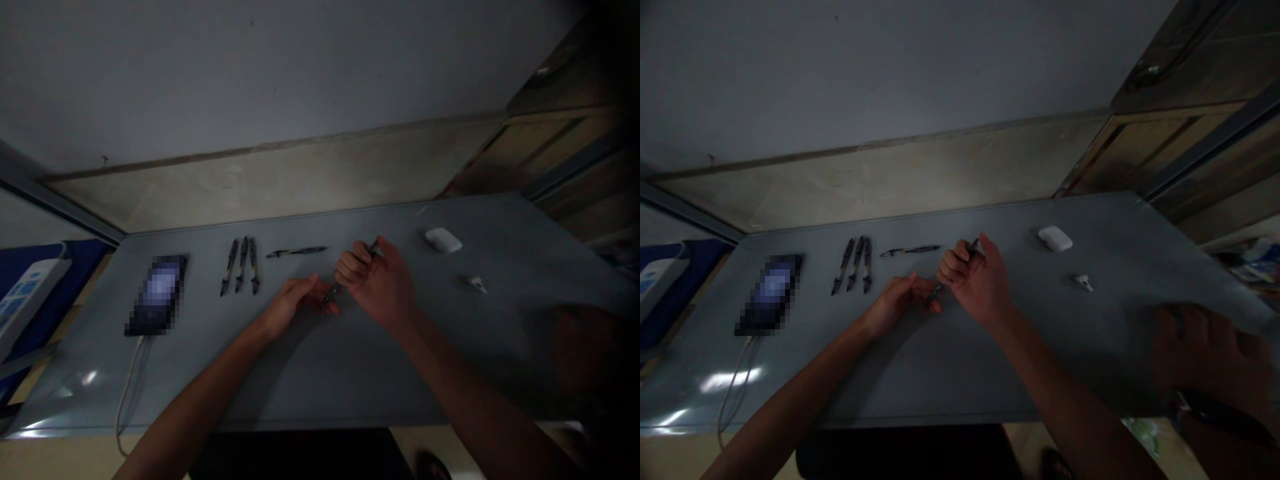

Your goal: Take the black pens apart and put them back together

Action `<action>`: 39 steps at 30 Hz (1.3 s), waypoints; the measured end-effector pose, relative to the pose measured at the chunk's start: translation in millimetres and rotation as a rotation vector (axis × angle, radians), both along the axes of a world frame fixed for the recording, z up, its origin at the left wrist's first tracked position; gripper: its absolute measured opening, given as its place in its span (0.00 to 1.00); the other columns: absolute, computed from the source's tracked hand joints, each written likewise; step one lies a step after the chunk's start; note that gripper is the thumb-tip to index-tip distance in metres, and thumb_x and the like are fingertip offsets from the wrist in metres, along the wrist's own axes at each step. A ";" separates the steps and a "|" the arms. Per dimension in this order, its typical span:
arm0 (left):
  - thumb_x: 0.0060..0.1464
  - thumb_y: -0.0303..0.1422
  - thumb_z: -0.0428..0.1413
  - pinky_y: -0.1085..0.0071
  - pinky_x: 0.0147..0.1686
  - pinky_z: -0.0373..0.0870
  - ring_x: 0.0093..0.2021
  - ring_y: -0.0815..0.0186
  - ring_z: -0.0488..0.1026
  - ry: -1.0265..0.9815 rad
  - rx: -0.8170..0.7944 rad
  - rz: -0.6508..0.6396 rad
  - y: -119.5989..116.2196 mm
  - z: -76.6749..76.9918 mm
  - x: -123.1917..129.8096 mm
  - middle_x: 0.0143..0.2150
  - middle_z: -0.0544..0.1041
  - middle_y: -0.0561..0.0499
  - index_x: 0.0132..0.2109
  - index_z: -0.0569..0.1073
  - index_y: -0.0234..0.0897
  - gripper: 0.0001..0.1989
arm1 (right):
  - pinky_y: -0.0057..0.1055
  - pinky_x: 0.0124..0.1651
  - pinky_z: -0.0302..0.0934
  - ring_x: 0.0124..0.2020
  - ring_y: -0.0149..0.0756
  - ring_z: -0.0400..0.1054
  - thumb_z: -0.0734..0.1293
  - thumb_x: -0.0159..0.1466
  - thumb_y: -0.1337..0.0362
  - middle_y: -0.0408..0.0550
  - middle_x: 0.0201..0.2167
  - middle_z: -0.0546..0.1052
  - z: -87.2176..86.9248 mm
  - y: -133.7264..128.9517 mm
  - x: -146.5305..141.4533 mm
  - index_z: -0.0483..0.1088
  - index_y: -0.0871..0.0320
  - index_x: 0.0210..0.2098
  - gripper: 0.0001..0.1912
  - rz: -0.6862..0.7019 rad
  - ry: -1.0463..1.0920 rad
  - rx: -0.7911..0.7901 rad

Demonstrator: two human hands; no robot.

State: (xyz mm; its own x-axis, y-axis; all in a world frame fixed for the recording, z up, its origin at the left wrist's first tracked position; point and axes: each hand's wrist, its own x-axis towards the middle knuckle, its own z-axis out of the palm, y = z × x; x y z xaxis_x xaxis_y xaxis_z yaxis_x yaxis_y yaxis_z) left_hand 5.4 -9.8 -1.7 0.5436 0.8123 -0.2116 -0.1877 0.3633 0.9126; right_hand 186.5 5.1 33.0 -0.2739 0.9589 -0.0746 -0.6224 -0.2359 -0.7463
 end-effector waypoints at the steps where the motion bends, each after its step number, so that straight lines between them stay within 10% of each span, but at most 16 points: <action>1: 0.61 0.54 0.51 0.65 0.36 0.67 0.32 0.60 0.75 -0.003 0.005 0.000 0.1 0.2 -0.1 0.32 0.81 0.39 0.42 0.79 0.29 0.29 | 0.33 0.27 0.49 0.22 0.34 0.38 0.55 0.68 0.44 0.38 0.21 0.45 0.1 0.1 0.3 0.49 0.54 0.22 0.26 0.001 0.018 -0.005; 39: 0.60 0.47 0.55 0.70 0.34 0.66 0.30 0.67 0.69 0.174 0.236 -0.057 4.0 9.8 -0.2 0.34 0.79 0.45 0.36 0.79 0.31 0.21 | 0.31 0.28 0.52 0.22 0.32 0.43 0.55 0.69 0.48 0.38 0.21 0.46 -0.5 -0.7 -1.6 0.52 0.55 0.22 0.24 0.023 0.131 -0.020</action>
